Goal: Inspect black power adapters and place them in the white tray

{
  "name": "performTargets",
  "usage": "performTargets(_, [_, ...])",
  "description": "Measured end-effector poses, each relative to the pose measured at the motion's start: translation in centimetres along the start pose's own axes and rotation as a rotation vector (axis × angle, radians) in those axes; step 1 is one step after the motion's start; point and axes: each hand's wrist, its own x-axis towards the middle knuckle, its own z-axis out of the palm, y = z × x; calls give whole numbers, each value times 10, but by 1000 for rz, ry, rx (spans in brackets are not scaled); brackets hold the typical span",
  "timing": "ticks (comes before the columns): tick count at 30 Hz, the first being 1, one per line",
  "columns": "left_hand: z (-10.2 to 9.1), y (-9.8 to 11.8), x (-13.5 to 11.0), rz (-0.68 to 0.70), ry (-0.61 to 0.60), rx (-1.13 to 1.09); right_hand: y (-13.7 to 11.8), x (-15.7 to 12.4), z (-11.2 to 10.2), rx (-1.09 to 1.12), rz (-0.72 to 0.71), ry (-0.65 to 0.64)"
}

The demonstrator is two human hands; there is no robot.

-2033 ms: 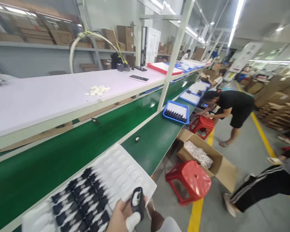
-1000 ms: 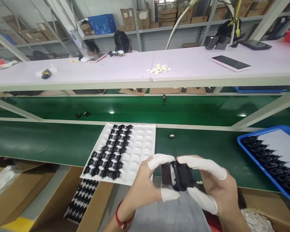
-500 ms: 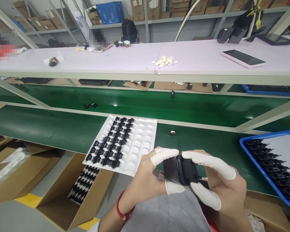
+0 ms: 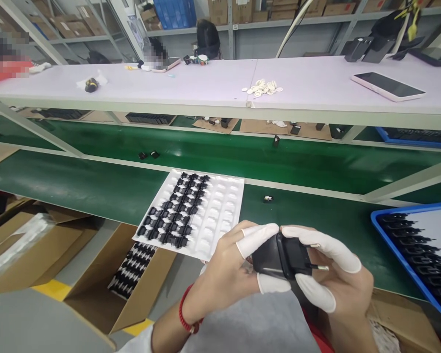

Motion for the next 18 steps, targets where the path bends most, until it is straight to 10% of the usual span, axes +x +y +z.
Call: performTargets(18, [1,4,-6,-193,19,-143,32,-8,36,247,-31,111])
